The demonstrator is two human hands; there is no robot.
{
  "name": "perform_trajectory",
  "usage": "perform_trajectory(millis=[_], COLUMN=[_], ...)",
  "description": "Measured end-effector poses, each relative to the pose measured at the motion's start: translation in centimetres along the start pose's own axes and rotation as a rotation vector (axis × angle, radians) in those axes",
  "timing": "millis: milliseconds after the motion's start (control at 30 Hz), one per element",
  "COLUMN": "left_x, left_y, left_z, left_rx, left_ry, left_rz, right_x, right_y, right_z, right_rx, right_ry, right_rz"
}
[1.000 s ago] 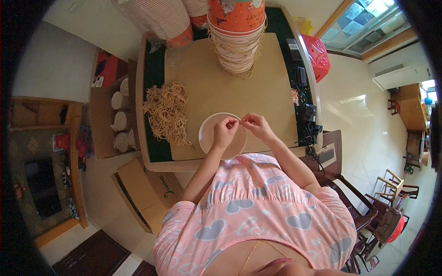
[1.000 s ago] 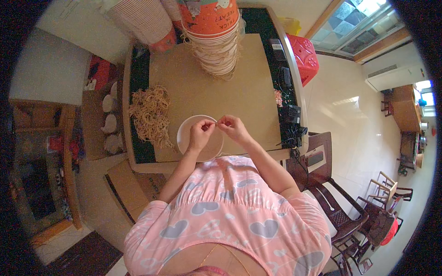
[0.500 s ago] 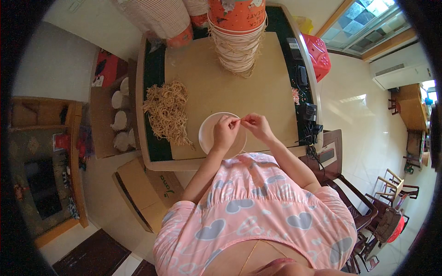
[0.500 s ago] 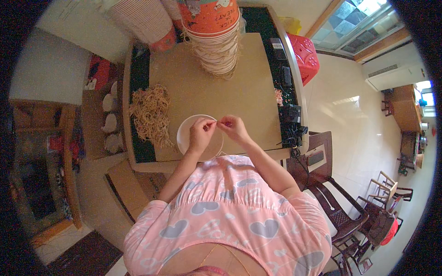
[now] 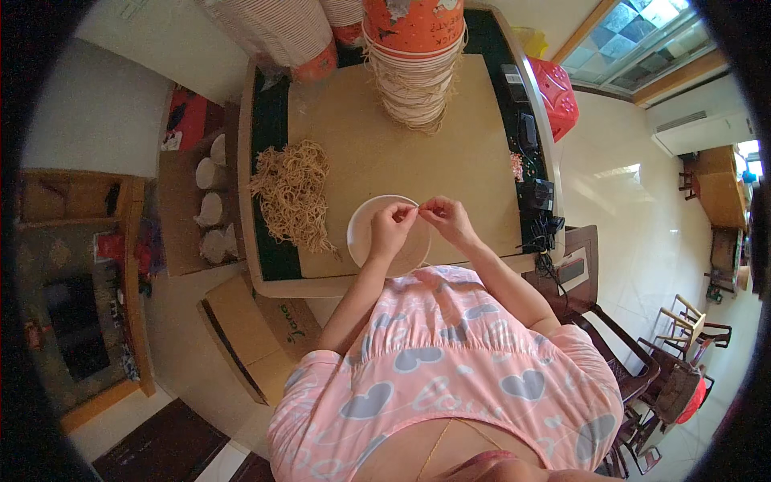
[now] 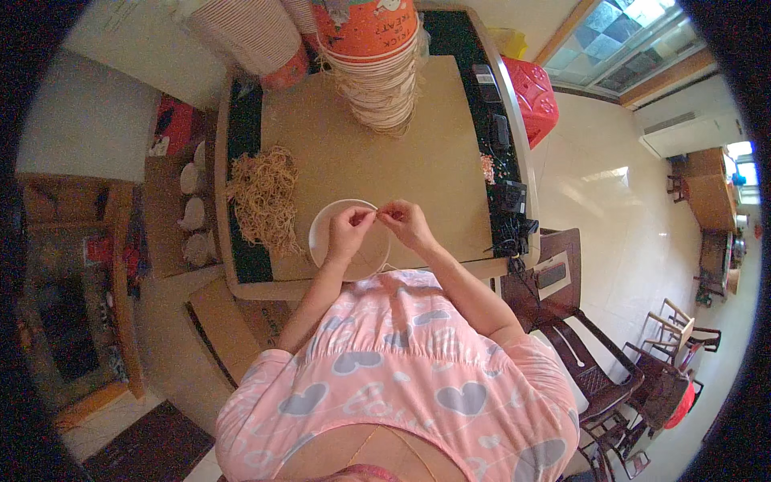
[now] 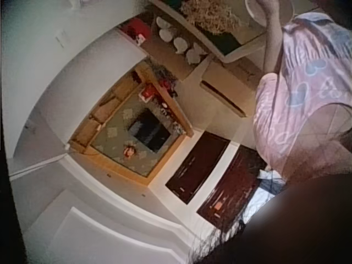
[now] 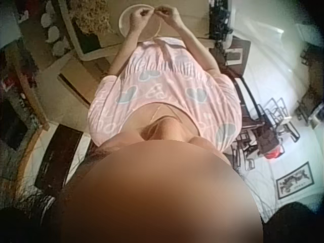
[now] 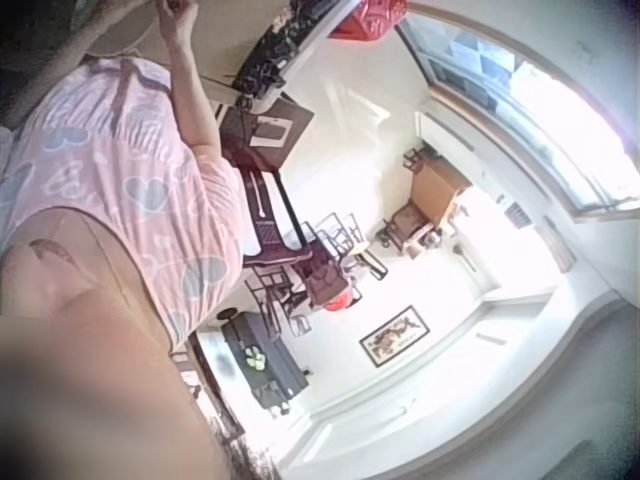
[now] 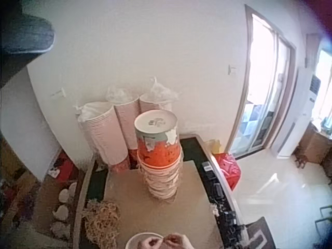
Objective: Threading elastic string handles through pre-punched holes in festive paper buckets.
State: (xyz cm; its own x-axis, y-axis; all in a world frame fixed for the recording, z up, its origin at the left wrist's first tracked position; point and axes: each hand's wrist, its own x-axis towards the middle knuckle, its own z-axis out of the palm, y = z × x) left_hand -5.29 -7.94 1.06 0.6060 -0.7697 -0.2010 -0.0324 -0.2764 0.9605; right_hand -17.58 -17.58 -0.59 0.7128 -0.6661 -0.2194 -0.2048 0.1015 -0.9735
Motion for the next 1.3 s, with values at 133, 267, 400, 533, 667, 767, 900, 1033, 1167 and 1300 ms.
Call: perform_trajectory(millis=[133, 267, 400, 533, 667, 767, 900, 1033, 1167, 1300], left_x=[-0.2, 0.2, 0.3, 0.1, -0.1, 0.0, 0.0, 0.0, -0.1, -0.1], left_y=[0.4, -0.8, -1.3, -0.7, -0.3, -0.3, -0.5, -0.9, -0.1, -0.6], left_z=[0.1, -0.1, -0.1, -0.2, -0.2, -0.6, -0.4, -0.5, -0.6, -0.8], left_rx=[0.189, 0.125, -0.098, 0.146, 0.195, -0.151, -0.077, -0.039, -0.127, -0.190], left_ry=[0.026, 0.034, -0.008, -0.001, 0.042, -0.006, -0.034, 0.002, -0.017, -0.040], left_rz=[0.029, 0.023, -0.098, 0.000, 0.039, -0.167, -0.120, -0.041, -0.118, -0.171], right_x=[0.0, -0.1, 0.2, 0.2, 0.1, 0.1, 0.2, 0.1, 0.0, -0.3], right_y=[0.2, -0.3, 0.5, 0.5, 0.2, -0.3, 0.7, 0.6, 0.0, -2.2], right_z=[-0.1, -0.1, -0.1, 0.0, 0.0, -0.1, -0.1, -0.1, 0.2, 0.5], right_rx=[-0.037, -0.074, 0.016, -0.010, -0.040, -0.043, -0.011, -0.065, 0.015, -0.335], right_ry=[-0.020, -0.024, -0.051, -0.037, -0.035, -0.044, -0.051, -0.056, -0.042, -0.009], right_rz=[-0.029, -0.011, 0.017, -0.005, 0.000, 0.024, 0.016, 0.004, -0.008, -0.177])
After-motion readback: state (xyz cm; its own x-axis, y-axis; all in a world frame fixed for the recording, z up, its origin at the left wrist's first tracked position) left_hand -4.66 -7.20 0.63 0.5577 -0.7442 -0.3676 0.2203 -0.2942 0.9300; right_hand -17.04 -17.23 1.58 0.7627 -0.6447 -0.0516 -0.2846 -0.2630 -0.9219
